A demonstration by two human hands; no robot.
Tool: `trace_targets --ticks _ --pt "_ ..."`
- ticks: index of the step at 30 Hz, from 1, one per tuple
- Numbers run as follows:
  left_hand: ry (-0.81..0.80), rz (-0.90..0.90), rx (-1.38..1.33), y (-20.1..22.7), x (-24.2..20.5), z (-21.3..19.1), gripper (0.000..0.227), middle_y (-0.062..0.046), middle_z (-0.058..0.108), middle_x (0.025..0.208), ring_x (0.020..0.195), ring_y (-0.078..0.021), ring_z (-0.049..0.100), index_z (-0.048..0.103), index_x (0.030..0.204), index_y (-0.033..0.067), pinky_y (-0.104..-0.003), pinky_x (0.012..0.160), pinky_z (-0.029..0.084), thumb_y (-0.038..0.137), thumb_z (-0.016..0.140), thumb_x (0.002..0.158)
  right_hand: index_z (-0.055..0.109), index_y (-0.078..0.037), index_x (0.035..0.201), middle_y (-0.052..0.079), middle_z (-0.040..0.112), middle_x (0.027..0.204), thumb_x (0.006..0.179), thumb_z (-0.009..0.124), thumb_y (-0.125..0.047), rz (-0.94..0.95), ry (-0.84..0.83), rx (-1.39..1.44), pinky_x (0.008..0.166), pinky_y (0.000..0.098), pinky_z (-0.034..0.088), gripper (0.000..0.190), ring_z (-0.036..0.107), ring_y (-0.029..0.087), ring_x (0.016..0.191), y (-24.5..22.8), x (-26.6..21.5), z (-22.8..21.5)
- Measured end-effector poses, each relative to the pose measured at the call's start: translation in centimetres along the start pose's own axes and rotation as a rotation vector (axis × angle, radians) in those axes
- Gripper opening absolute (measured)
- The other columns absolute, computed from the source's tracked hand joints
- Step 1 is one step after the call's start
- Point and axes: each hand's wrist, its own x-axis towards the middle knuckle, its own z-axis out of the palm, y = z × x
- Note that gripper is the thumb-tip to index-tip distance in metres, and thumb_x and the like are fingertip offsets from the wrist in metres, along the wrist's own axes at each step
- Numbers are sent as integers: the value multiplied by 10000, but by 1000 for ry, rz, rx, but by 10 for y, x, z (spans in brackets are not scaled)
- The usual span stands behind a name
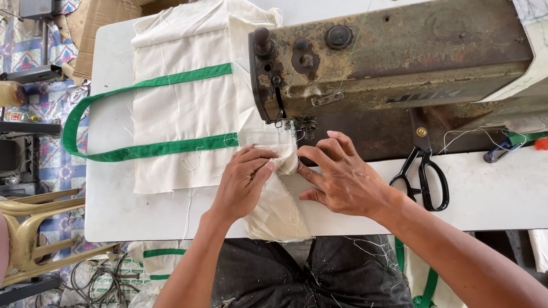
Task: Sewing a white fabric bag with green straps using an industrial sewing machine and trimming the thread with scissors.
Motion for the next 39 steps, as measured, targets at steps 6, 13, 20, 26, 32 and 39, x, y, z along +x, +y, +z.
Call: trace_targets --ticks 6,13,20,26,32,39 --pt "-34 -143 -111 6 4 -6 422 -106 769 1126 1055 -318 708 779 913 64 -500 1155 370 321 478 1057 676 -157 1310 47 535 1244 995 433 -631 -24 -5 -5 1187 582 229 619 449 273 1189 -2 -2 -1" --pt "1 135 278 -4 -3 12 278 -53 760 1086 1021 -268 696 782 963 95 -436 1070 443 238 555 1039 665 -122 1274 41 605 1252 1007 434 -630 -42 21 -18 1184 621 232 619 494 271 1221 0 -4 6" --pt "-25 216 467 24 4 3 244 -87 735 1094 1050 -253 678 799 1017 87 -452 1063 444 232 603 1009 675 -125 1226 44 600 1218 1002 404 -660 -37 25 0 1191 639 213 640 477 286 1267 2 -4 10" --pt "-97 231 472 21 12 -8 267 -88 674 1097 1113 -274 626 776 1045 115 -508 1087 419 269 568 980 658 -146 1223 60 552 1254 961 433 -698 -22 40 18 1193 682 216 652 453 321 1276 9 3 8" --pt "-263 251 337 -8 33 -22 273 -114 678 1189 1081 -269 606 712 1114 94 -483 992 467 204 564 912 761 -39 1070 53 595 1341 1034 478 -584 -122 18 77 1188 669 224 616 501 337 1251 14 18 -4" --pt "-189 404 287 -42 45 -23 470 -83 639 1393 1364 -390 491 736 1213 156 -642 1221 248 390 479 896 746 -49 1040 14 559 1295 1045 402 -615 -104 5 68 1154 666 262 663 519 290 1171 19 24 6"
